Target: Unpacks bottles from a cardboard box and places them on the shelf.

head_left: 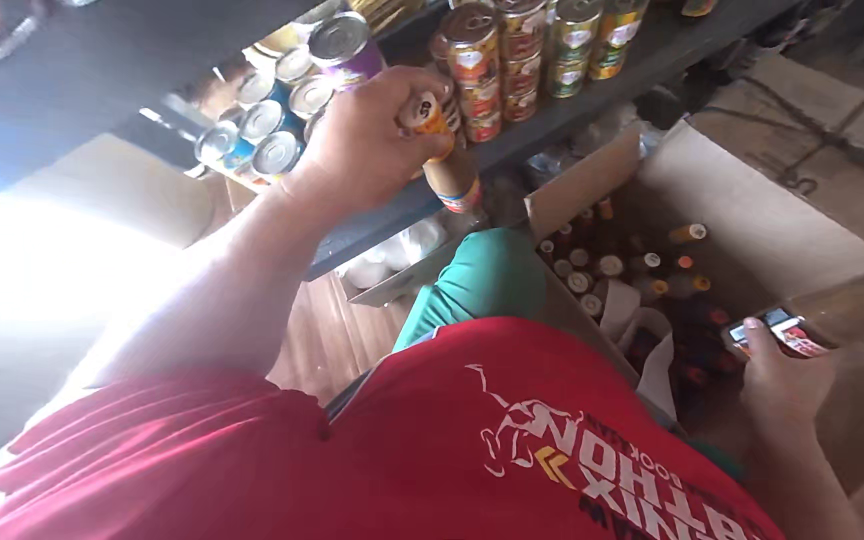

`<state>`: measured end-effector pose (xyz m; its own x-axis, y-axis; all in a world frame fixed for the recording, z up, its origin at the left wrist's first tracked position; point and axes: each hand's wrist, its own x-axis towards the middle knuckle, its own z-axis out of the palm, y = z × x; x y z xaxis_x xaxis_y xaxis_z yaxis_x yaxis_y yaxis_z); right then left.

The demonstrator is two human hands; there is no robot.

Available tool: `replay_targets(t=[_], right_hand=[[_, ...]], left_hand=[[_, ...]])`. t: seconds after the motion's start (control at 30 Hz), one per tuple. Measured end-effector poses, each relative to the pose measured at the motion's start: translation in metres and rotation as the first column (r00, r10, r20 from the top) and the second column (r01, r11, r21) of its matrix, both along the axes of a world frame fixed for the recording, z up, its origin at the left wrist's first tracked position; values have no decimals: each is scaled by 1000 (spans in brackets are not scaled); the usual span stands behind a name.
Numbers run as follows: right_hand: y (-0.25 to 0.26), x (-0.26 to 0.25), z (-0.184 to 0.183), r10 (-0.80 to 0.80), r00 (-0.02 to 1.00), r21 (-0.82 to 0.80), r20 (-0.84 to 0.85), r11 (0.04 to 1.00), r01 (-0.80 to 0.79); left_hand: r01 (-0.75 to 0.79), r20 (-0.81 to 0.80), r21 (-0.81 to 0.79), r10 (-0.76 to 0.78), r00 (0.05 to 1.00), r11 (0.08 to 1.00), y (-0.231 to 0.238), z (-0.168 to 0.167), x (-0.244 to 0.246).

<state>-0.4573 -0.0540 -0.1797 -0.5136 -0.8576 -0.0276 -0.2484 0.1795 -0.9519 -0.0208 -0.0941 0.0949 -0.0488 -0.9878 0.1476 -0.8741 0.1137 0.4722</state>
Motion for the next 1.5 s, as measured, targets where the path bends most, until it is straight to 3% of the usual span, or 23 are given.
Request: replay_targets(t=[0.23,0.43,0.57,0.83,1.1,1.2,1.33,1.5], right_hand=[[13,3,9,100,994,77,-44,992,-96],[14,14,25,20,1000,93,21,995,-22],[14,5,1,16,1000,84,2,996,-16],[25,6,5,-1,996,90,-93,996,10],[33,16,11,-23,993,45,-114,999,28],[34,29,11,19,991,46,-134,999,-13],[36,38,13,59,987,167,-151,985,-33],[36,35,4,141,964,275,-226,958,-76]], left_hand=[[-189,-155,-47,180,971,981,56,12,42],[-178,-350,-68,144,926,982,64,18,37],[-182,-395,-137,114,912,974,61,1,29],[-223,-571,-279,26,821,934,52,-31,49],[-295,-562,-190,142,815,936,55,-70,69],[-245,-493,-191,123,861,951,54,-75,70],[-145,-422,-208,45,906,967,48,-84,66],[-23,-251,-95,-1,968,995,53,-102,62]])
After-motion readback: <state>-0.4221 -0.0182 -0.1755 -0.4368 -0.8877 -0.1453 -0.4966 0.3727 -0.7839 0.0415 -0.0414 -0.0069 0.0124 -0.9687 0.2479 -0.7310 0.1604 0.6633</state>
